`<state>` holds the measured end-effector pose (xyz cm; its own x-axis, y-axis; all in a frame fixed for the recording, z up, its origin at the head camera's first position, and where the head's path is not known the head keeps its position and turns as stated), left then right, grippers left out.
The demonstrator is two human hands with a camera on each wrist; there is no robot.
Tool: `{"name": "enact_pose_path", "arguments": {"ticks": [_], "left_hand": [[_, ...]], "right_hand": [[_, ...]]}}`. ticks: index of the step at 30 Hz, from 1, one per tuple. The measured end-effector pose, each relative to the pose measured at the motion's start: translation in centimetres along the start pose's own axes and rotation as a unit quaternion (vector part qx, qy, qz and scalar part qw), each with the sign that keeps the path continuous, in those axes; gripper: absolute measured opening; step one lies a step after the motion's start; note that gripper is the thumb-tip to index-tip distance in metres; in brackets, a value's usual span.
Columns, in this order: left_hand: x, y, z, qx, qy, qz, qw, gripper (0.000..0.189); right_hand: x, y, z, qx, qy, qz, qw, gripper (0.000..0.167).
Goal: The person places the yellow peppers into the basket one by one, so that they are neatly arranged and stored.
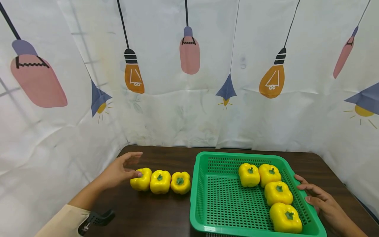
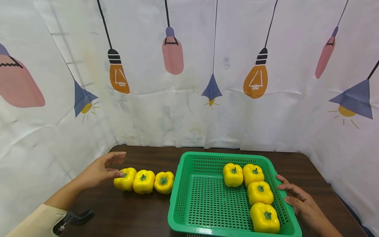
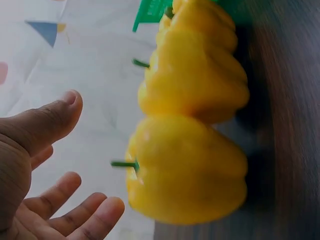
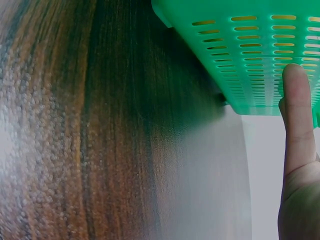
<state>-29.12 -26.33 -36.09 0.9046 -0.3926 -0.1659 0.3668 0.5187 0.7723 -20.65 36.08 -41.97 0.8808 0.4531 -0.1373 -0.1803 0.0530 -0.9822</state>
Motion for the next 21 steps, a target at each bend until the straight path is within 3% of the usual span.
{"name": "enact_pose_path", "arguments": {"ticks": [8,12,16,21], "left_hand": [[0.9,-2.7,-0.5,0.021,-0.039,0.012,0.9990,0.082],[1.2,-3.7,-0.9,0.055,-0.057,0.020,0.9966,0.083],[1.4,-4.4,-1.4,0.076,-0.078,0.019,0.9939,0.084],[1.6,-4.9,-1.9,0.069,-0.090,0.007,0.9935,0.083]], "right_hand": [[0.2,0.3,0.1,-0.006,-0.001,-0.004,1.0000,0.043],[0.2,0.4,0.1,-0.006,-0.004,-0.006,1.0000,0.043],[0.1,0.4,0.0,-0.013,-0.007,-0.007,0.9999,0.043],[0.0,0.3,0.0,-0.014,0.003,-0.006,0.9999,0.043]]}}
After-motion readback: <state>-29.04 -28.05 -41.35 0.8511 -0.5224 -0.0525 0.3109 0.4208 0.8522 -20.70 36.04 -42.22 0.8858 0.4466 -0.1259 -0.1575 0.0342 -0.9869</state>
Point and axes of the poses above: each hand's wrist, its own x-axis away from the middle knuckle, its own z-axis out of the back of the hand, y = z × x, the point moved 10 cm from there along -x, towards the middle knuckle, and after that the axes turned 6 degrees about -z, right-handed, at the moved point
